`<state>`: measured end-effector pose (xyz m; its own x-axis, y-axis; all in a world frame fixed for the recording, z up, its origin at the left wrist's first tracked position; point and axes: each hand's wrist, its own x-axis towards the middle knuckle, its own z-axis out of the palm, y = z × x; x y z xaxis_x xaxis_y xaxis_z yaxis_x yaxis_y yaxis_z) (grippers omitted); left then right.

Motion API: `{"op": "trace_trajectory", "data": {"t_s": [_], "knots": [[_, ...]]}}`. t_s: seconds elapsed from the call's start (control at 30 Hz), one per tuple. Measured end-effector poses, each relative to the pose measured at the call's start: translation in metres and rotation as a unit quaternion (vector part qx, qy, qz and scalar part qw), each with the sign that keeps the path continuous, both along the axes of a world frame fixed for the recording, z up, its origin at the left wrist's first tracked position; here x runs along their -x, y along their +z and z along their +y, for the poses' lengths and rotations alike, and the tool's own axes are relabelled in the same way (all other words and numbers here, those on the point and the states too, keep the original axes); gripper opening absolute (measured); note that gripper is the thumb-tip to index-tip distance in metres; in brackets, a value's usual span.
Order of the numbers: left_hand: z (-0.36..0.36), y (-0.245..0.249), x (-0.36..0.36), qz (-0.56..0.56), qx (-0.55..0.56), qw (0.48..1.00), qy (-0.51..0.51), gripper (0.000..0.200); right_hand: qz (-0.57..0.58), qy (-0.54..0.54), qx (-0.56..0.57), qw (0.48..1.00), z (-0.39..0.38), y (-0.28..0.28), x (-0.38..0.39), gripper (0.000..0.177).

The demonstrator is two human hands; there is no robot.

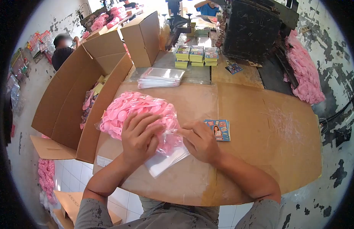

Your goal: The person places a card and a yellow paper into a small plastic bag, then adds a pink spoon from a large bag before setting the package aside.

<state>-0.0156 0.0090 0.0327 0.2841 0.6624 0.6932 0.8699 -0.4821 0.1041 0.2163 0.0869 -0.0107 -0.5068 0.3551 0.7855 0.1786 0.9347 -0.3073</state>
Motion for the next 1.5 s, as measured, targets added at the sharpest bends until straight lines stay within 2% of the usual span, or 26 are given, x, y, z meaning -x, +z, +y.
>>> {"op": "trace_trajectory", "data": {"t_s": [0.1, 0.2, 0.5, 0.7, 1.0, 1.2, 1.3, 1.33, 1.4, 1.5], "knots": [[-0.005, 0.007, -0.008, -0.037, 0.046, 0.998, -0.002, 0.029, 0.02, -0.023, 0.015, 0.999, 0.002, -0.001, -0.002, 0.031], [-0.001, -0.001, -0.008, -0.005, 0.033, 0.999, 0.006, 0.03, 0.041, -0.022, 0.026, 0.999, 0.005, -0.005, -0.001, 0.032], [0.0, -0.021, -0.008, -0.032, 0.014, 0.999, -0.037, 0.028, -0.005, -0.025, -0.001, 1.0, -0.003, 0.006, 0.0, 0.036], [-0.003, -0.017, -0.009, -0.04, 0.032, 0.998, -0.039, 0.021, -0.008, -0.048, 0.024, 0.999, -0.006, 0.008, 0.005, 0.03], [-0.002, -0.022, -0.011, -0.04, 0.023, 0.998, -0.051, 0.027, -0.061, -0.094, -0.105, 0.988, -0.01, 0.02, 0.008, 0.025], [-0.003, -0.027, -0.018, -0.016, 0.009, 0.998, -0.053, 0.024, -0.106, -0.097, -0.133, 0.981, -0.014, 0.023, 0.006, 0.027], [-0.004, -0.022, -0.019, -0.023, 0.023, 0.998, -0.049, 0.024, -0.043, -0.072, -0.044, 0.996, -0.005, 0.012, 0.005, 0.024], [-0.004, -0.022, -0.018, -0.02, 0.022, 0.998, -0.049, 0.023, -0.019, -0.062, 0.026, 0.998, -0.006, 0.012, 0.005, 0.023], [-0.003, -0.021, -0.017, -0.015, 0.023, 0.998, -0.05, 0.02, 0.027, -0.042, 0.165, 0.985, -0.008, 0.012, 0.005, 0.02], [-0.003, -0.022, -0.015, -0.009, 0.025, 0.998, -0.054, 0.019, 0.053, -0.035, 0.287, 0.956, -0.007, 0.011, 0.006, 0.012]]}}
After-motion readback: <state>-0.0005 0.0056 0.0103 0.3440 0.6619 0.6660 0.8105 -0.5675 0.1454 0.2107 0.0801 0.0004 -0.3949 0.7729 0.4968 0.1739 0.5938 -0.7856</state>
